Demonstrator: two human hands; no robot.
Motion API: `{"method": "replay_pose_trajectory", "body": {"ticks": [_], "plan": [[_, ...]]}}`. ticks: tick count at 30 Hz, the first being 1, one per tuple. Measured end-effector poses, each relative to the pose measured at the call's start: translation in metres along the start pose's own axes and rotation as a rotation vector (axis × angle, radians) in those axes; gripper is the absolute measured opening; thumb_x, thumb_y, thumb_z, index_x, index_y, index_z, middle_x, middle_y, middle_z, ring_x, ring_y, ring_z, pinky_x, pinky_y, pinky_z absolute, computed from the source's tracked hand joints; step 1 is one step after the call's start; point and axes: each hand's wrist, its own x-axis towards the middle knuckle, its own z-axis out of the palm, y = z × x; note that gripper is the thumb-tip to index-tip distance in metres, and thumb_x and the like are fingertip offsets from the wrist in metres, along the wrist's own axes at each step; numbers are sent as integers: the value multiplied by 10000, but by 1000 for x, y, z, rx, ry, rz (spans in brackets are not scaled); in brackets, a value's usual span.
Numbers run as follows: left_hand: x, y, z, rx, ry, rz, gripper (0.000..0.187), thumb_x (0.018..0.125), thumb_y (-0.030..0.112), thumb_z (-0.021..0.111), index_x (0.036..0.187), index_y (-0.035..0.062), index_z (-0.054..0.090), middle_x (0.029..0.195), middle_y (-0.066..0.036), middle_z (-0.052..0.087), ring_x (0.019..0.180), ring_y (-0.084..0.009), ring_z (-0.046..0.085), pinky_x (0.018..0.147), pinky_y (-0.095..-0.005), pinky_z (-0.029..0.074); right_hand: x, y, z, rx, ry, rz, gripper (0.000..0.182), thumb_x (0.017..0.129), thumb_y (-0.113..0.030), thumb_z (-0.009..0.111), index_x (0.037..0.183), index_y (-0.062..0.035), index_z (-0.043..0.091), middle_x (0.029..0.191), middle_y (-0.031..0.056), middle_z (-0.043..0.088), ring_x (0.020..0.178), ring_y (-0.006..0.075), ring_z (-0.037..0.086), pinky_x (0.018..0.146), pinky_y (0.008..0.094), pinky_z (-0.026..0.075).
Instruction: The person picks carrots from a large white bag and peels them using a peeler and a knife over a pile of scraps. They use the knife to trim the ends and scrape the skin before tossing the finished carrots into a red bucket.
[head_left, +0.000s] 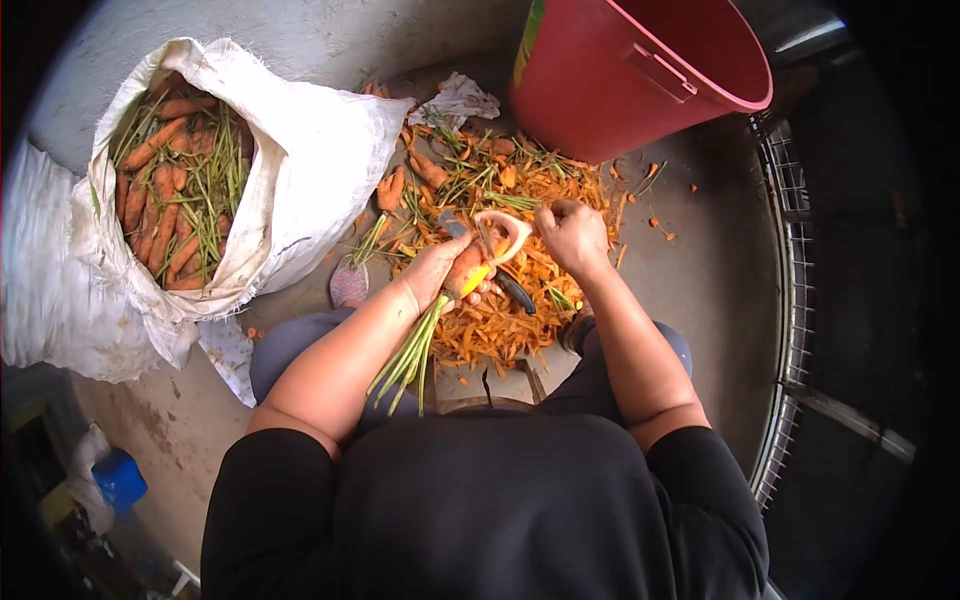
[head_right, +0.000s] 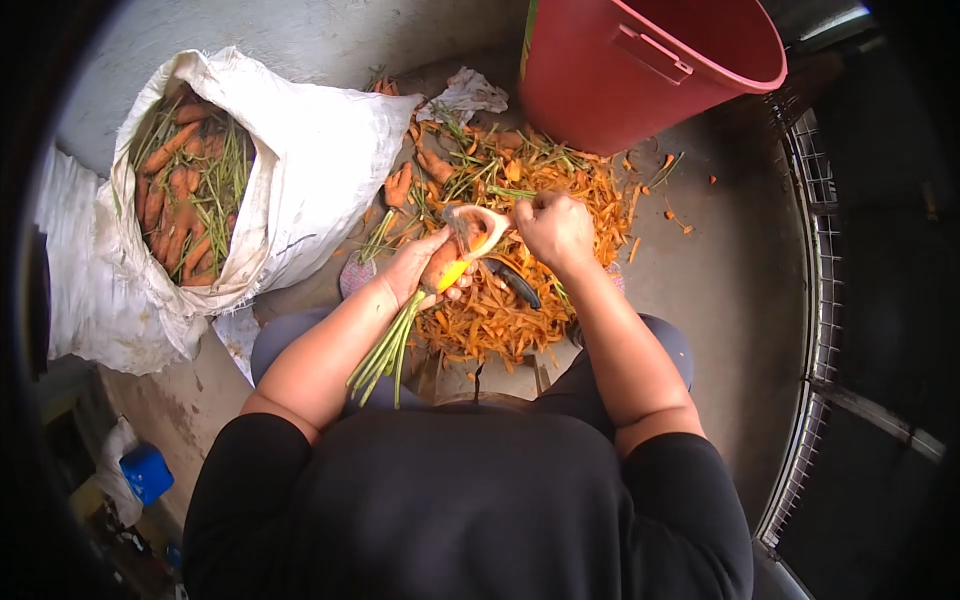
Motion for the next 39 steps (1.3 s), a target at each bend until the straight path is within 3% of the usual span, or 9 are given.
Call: {"method": "replay_pose_trajectory", "body": {"ticks": [4, 6, 15, 20, 24, 32, 34, 36, 39], "plan": [[0, -5, -12, 203, -224, 182, 410, 899, 368, 379, 1052, 7, 498, 784, -133, 578, 581, -217, 572, 458, -281, 473, -15, -20, 9, 160, 101, -338, 231, 675, -262, 588, 605, -43, 606, 657, 127, 592, 581, 268, 586, 581, 366, 489], [6, -7, -12, -24, 19, 28, 373, 888, 373, 400, 962, 29, 525, 718, -94, 550, 569, -195, 546, 462, -292, 463, -24, -29, 7, 107, 79, -417, 230, 660, -261, 607, 592, -41, 599, 658, 121, 592, 576, 259, 585, 576, 360, 489], [-8, 2, 6, 37, 23, -49, 340, 913, 350, 369, 1108, 87, 461, 827, -94, 513, 664, -165, 483, 490, -244, 400, 42, 56, -24, -87, 213, 168, 273, 692, -313, 596, 715, -51, 674, 627, 99, 632, 598, 203, 622, 646, 336, 498], [-7, 2, 12, 27, 67, -12, 345, 914, 332, 362, 1106, 71, 480, 826, -105, 543, 680, -174, 529, 490, -250, 418, -2, 0, 5, 41, 203, -428, 184, 701, -214, 571, 648, -64, 664, 628, 100, 616, 546, 211, 601, 557, 335, 508], [-6, 1, -1, 127, 7, -61, 333, 916, 334, 364, 1099, 70, 450, 845, -101, 528, 677, -175, 502, 483, -250, 403, 39, 48, -3, -67, 292, -34, 189, 679, -233, 598, 602, -66, 640, 668, 87, 623, 554, 210, 604, 602, 326, 508], [-6, 2, 13, 132, 98, -15, 358, 913, 337, 381, 1093, 42, 473, 808, -107, 537, 656, -160, 529, 473, -251, 430, 8, 16, 12, 101, 185, -371, 157, 681, -183, 602, 638, -39, 647, 626, 99, 605, 523, 209, 585, 555, 337, 503], [-3, 3, 1, 160, 86, -57, 343, 909, 334, 386, 1123, 72, 443, 846, -97, 522, 690, -170, 502, 496, -251, 411, 30, 40, 8, 94, 156, -47, 192, 690, -221, 606, 646, -39, 648, 662, 98, 621, 542, 201, 595, 574, 336, 504], [-3, 3, 2, 177, 89, -15, 346, 903, 333, 399, 1127, 73, 443, 849, -101, 525, 688, -170, 503, 496, -250, 412, 39, 53, -11, -238, 334, -102, 226, 708, -260, 602, 683, -44, 667, 692, 80, 649, 558, 173, 617, 600, 301, 510], [-4, 5, 9, 134, 55, -3, 363, 897, 337, 414, 1139, 67, 437, 852, -103, 531, 683, -169, 506, 491, -250, 414, 36, 37, -11, 152, 237, 10, 202, 691, -216, 602, 631, -26, 636, 626, 86, 618, 531, 184, 599, 555, 322, 499]]}}
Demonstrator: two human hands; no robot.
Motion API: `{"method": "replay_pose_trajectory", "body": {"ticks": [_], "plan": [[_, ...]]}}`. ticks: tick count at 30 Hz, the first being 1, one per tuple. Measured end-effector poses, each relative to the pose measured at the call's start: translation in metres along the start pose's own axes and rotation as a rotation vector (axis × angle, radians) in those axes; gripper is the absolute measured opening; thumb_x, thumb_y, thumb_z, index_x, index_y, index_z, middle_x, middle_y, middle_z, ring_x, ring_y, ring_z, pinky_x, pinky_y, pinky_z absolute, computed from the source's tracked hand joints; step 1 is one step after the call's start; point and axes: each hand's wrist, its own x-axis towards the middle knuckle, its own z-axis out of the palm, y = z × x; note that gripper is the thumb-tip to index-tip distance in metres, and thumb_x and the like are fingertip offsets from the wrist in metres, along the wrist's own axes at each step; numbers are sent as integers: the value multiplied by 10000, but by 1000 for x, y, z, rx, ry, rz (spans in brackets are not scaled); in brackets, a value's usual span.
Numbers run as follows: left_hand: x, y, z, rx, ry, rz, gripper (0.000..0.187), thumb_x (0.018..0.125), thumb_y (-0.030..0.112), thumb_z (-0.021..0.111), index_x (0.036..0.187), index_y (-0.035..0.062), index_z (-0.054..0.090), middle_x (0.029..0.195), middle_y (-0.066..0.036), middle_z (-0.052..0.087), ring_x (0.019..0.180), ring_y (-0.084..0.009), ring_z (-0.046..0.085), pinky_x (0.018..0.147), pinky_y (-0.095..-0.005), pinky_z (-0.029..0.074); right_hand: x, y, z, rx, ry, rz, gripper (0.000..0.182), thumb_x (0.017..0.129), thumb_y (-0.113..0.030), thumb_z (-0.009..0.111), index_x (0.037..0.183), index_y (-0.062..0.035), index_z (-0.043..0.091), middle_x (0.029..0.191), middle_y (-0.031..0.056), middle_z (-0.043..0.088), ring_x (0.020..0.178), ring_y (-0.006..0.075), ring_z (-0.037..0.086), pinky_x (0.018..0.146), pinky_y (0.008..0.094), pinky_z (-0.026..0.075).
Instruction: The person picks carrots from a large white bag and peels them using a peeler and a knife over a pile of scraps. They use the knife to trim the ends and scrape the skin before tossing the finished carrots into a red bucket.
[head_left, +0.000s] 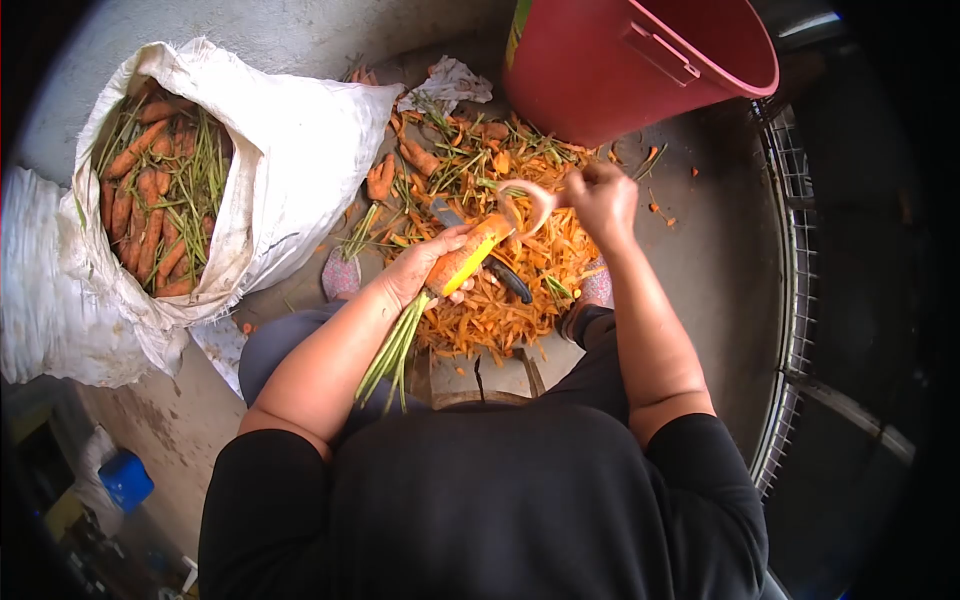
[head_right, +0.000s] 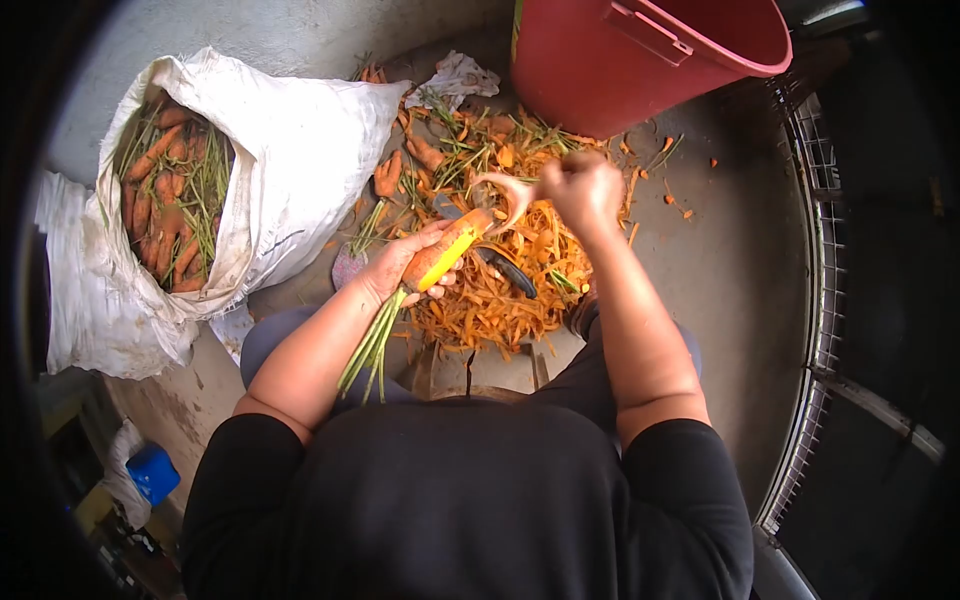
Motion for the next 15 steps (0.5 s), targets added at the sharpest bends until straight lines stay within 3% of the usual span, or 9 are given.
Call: {"method": "replay_pose_trajectory", "body": {"ticks": [3, 5, 6, 8, 10, 13, 15], "plan": [[9, -6, -13, -135, -63, -52, 382, 891, 341, 421, 1136, 49, 445, 870, -117, 549, 665, -163, 524, 476, -249, 423, -41, -44, 8, 171, -47, -423, 175, 678, -175, 592, 584, -28, 600, 579, 101, 574, 499, 221, 566, 503, 348, 481], [16, -10, -12, -152, -65, -16, 400, 891, 349, 410, 1113, 21, 466, 893, -141, 579, 629, -156, 557, 450, -246, 436, -56, -49, 18, 90, -97, -503, 157, 669, -162, 584, 576, -36, 596, 580, 106, 567, 496, 238, 555, 503, 352, 481], [5, -10, -5, 50, -76, 72, 402, 902, 351, 384, 1117, 20, 464, 883, -129, 571, 635, -160, 553, 467, -252, 451, -50, -39, 24, 108, -64, -479, 158, 670, -160, 580, 568, -40, 596, 580, 105, 569, 498, 240, 556, 505, 352, 482], [8, -10, -6, -89, -51, -8, 401, 906, 348, 377, 1122, 21, 460, 878, -131, 561, 647, -160, 541, 488, -259, 457, -29, -10, 33, 82, 2, -417, 179, 691, -159, 559, 554, -55, 609, 574, 89, 583, 490, 224, 563, 514, 342, 494], [8, -8, -10, -146, -103, -58, 394, 907, 346, 380, 1132, 31, 455, 877, -135, 539, 669, -154, 512, 526, -270, 457, -9, 10, 19, 101, -74, -73, 168, 708, -190, 571, 614, -83, 661, 572, 57, 606, 464, 194, 572, 531, 314, 509], [3, -6, 0, 36, 53, -34, 374, 908, 350, 374, 1154, 75, 443, 836, -94, 507, 694, -155, 485, 535, -249, 416, 7, 25, 4, -310, 200, -102, 174, 691, -214, 596, 649, -59, 663, 593, 75, 609, 492, 224, 587, 543, 331, 499], [6, -4, -6, -66, 9, -57, 371, 910, 347, 375, 1153, 74, 442, 834, -90, 515, 697, -157, 497, 534, -251, 418, -1, 8, 7, -94, 139, -103, 186, 682, -212, 595, 650, -38, 651, 624, 97, 609, 520, 232, 591, 547, 346, 493]]}}
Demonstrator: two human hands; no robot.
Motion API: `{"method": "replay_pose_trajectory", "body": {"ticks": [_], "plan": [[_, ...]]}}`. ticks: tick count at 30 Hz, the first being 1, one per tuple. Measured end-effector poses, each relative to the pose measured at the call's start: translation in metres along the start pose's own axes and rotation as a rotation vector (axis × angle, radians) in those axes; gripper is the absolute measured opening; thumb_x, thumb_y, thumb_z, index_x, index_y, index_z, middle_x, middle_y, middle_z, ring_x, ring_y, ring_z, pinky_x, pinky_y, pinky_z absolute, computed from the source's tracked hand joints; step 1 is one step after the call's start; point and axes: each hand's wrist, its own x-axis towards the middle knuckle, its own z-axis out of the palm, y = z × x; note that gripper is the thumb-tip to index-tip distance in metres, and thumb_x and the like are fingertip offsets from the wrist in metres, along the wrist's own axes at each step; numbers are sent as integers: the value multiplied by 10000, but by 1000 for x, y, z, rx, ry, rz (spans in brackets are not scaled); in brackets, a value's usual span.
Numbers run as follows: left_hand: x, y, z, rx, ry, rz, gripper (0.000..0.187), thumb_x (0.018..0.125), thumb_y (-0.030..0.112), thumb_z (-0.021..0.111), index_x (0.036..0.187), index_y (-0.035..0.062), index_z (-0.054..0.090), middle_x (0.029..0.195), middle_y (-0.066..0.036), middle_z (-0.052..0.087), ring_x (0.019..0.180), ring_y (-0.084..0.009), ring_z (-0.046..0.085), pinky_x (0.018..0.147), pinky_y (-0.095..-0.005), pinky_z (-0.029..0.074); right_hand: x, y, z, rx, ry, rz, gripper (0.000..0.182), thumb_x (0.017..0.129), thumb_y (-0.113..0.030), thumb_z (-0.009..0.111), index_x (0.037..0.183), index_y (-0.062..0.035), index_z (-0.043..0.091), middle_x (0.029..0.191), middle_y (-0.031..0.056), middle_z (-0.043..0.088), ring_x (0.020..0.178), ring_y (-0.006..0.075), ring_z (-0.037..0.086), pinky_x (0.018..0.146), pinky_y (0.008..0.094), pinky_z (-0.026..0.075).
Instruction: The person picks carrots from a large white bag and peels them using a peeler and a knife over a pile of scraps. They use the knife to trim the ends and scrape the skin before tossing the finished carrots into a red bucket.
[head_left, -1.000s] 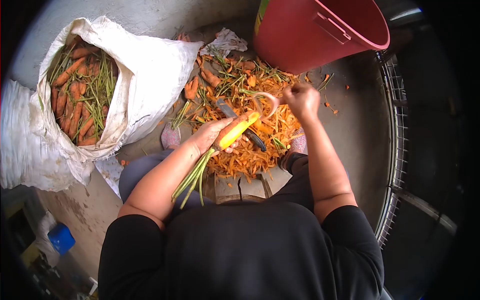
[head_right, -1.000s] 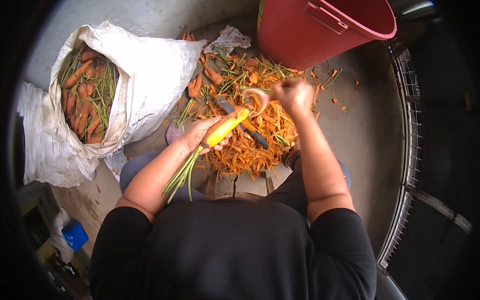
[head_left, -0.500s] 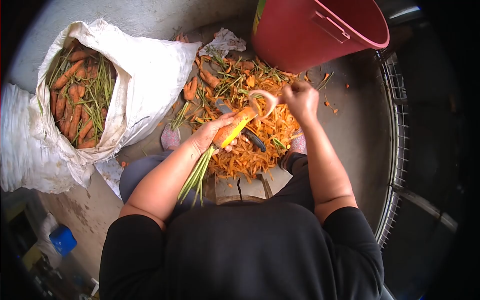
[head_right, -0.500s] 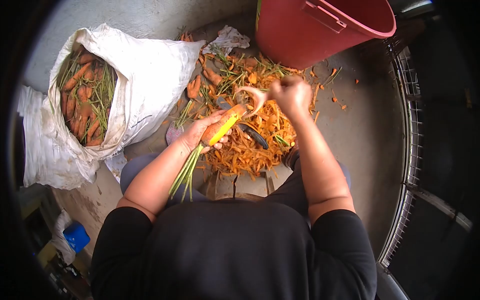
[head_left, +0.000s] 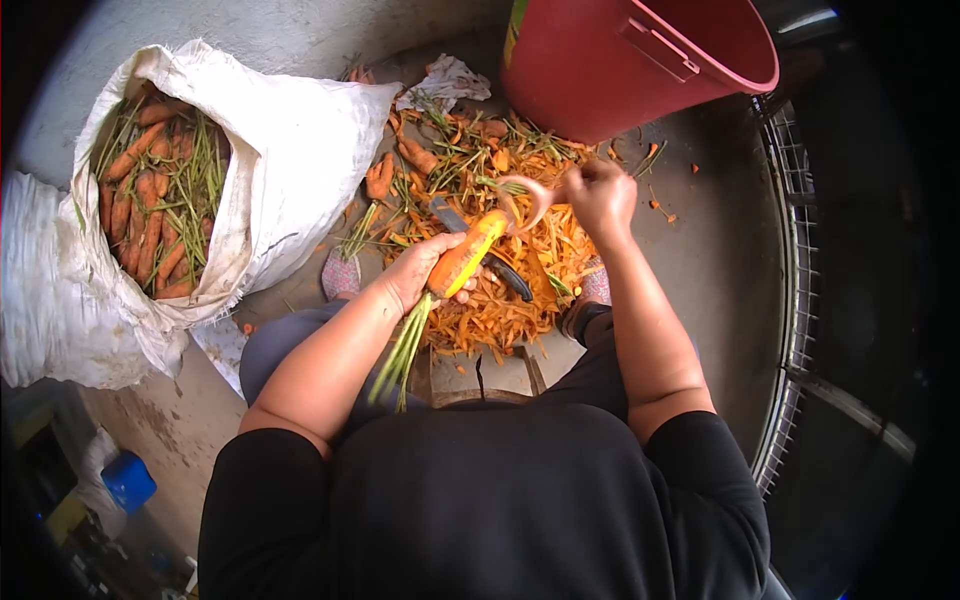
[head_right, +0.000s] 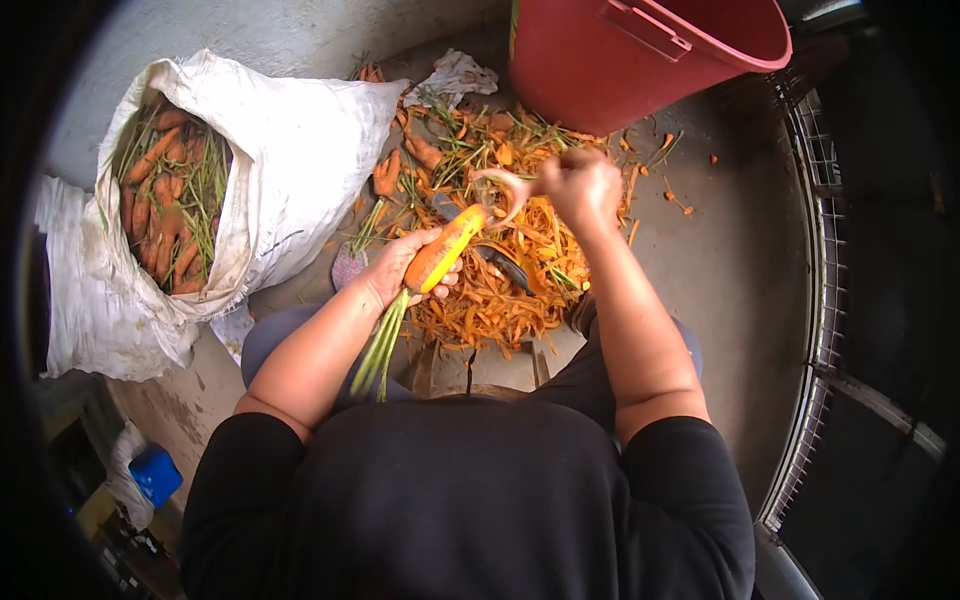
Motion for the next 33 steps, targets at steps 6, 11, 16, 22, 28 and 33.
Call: {"method": "replay_pose_trajectory", "body": {"ticks": [6, 11, 16, 22, 28, 33], "plan": [[1, -3, -1, 135, -30, 141, 382, 896, 343, 425, 1114, 31, 463, 892, -107, 545, 755, -175, 551, 523, -278, 472, -48, -59, 5, 251, -179, -442, 139, 655, -123, 591, 540, -50, 564, 573, 98, 553, 497, 226, 557, 499, 348, 481], [-3, -3, 1, -18, -14, 2, 358, 882, 331, 444, 1140, 82, 441, 849, -99, 512, 718, -158, 481, 544, -245, 400, 11, 18, 3, -13, -73, 111, 208, 685, -228, 575, 636, -40, 649, 684, 89, 628, 567, 229, 600, 576, 340, 498], [1, 0, -5, -95, -36, 13, 373, 880, 343, 434, 1132, 69, 448, 858, -101, 526, 714, -174, 498, 557, -255, 407, -17, -31, 2, 262, -87, -134, 143, 678, -159, 597, 608, -36, 619, 588, 106, 591, 513, 199, 583, 494, 327, 483], [8, -8, -15, 83, -43, 81, 331, 899, 302, 411, 1146, 89, 463, 887, -102, 535, 739, -164, 514, 556, -246, 408, -26, -30, 19, 244, -116, -316, 143, 677, -147, 589, 585, -40, 614, 582, 101, 582, 506, 217, 572, 504, 328, 491], [-7, 0, 7, -48, -55, 80, 373, 878, 320, 453, 1182, 105, 446, 870, -92, 520, 732, -157, 489, 544, -251, 405, 8, 3, 4, 65, -122, 218, 208, 703, -224, 590, 684, -28, 656, 620, 96, 617, 538, 183, 607, 570, 310, 502], [-1, -2, -4, 270, 53, 115, 396, 875, 342, 453, 1176, 84, 470, 884, -91, 555, 739, -155, 548, 566, -250, 462, -38, -59, 1, 304, -191, -407, 107, 667, -111, 591, 597, -32, 609, 588, 107, 584, 502, 197, 577, 512, 324, 495]]}}
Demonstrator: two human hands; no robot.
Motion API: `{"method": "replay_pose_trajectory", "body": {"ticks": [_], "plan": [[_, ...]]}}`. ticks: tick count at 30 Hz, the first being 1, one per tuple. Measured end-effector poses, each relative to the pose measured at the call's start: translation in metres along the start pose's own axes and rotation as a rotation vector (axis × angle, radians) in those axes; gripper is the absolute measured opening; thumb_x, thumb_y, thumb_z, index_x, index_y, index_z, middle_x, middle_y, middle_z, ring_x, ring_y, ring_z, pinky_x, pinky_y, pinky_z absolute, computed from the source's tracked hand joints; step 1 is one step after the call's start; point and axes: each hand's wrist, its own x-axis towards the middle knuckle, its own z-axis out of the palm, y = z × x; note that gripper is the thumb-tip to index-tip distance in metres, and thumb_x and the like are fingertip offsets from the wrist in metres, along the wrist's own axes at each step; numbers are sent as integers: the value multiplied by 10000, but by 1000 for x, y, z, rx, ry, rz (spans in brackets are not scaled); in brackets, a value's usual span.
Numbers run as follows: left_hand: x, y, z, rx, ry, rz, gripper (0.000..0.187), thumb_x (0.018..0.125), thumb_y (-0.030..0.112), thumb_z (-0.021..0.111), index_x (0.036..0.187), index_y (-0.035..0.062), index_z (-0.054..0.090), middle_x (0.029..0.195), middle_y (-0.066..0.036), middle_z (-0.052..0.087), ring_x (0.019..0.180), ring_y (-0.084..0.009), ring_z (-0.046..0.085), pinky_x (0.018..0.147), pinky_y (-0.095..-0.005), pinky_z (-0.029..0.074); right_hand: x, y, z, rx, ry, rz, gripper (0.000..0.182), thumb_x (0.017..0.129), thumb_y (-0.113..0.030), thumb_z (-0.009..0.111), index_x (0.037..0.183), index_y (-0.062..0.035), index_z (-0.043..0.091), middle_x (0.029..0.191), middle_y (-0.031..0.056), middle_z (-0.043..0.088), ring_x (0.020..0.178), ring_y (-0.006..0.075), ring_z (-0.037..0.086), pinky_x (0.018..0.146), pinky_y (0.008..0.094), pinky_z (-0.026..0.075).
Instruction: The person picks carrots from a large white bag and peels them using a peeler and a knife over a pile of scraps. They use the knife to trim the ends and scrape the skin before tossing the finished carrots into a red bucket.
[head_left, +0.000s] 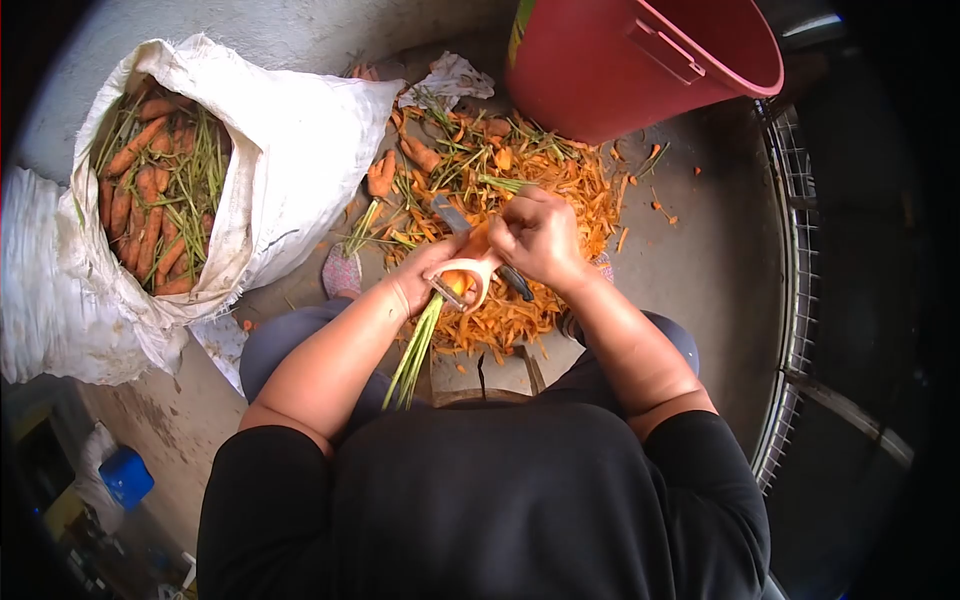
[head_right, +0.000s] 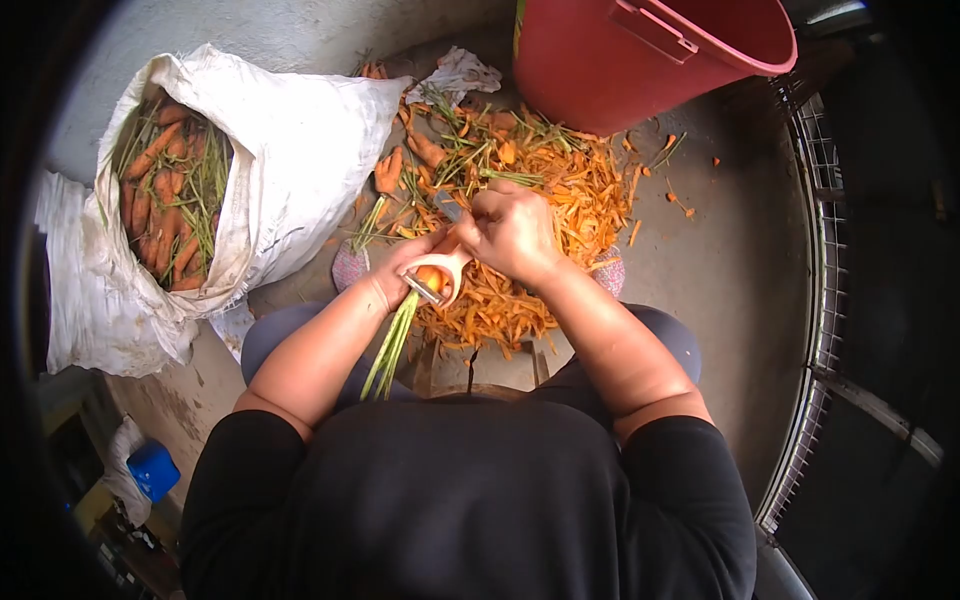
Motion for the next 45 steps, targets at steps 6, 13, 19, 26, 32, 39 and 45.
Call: {"method": "replay_pose_trajectory", "body": {"ticks": [6, 13, 19, 26, 32, 39, 45], "plan": [[-4, 1, 8, -170, -69, -20, 441, 880, 295, 449, 1278, 126, 360, 891, -89, 513, 745, -172, 531, 587, -276, 479, 18, 68, -33, -215, 56, 662, 199, 754, -187, 561, 701, -28, 667, 592, 80, 631, 511, 133, 597, 540, 286, 511], [-1, 4, 13, -63, 111, -20, 381, 886, 310, 441, 1134, 22, 458, 895, -92, 565, 676, -169, 574, 519, -276, 461, -3, -4, 3, -37, -30, -70, 117, 653, -127, 591, 582, -34, 595, 573, 106, 571, 492, 217, 555, 505, 329, 490], [-5, -1, 4, -128, -12, -102, 378, 916, 363, 382, 1100, 46, 473, 873, -118, 537, 744, -215, 515, 546, -282, 444, 15, 88, -24, -483, 73, 451, 252, 737, -257, 545, 696, -38, 664, 626, 81, 637, 552, 179, 608, 560, 301, 502], [1, -1, -11, -110, -66, -44, 397, 911, 356, 409, 1076, 7, 502, 879, -129, 577, 703, -199, 583, 540, -306, 506, 4, 45, 1, 6, -1, 299, 180, 731, -160, 558, 702, -6, 647, 590, 96, 612, 540, 166, 589, 564, 296, 485], [-11, 19, -5, -72, 87, 40, 407, 901, 383, 422, 1065, 18, 499, 858, -115, 572, 713, -188, 577, 529, -292, 497, -14, 143, 6, -352, -24, 720, 299, 791, -338, 528, 793, -75, 672, 651, 156, 621, 643, 290, 620, 621, 377, 482], [-19, 29, -14, 15, 364, 177, 428, 846, 336, 551, 1125, 31, 440, 843, -77, 560, 695, -135, 567, 557, -262, 502, -88, 154, 105, -830, -861, 395, 264, 869, -117, 359, 1094, -85, 494, 898, 92, 623, 764, 201, 625, 750, 414, 453], [-24, 29, -20, 96, 409, 262, 436, 787, 201, 648, 1134, 31, 447, 874, -34, 520, 735, -112, 538, 622, -253, 472, -123, 144, 171, -732, -948, 608, 301, 901, -233, 322, 1069, -25, 461, 1091, 190, 495, 929, 293, 562, 710, 419, 478]]}}
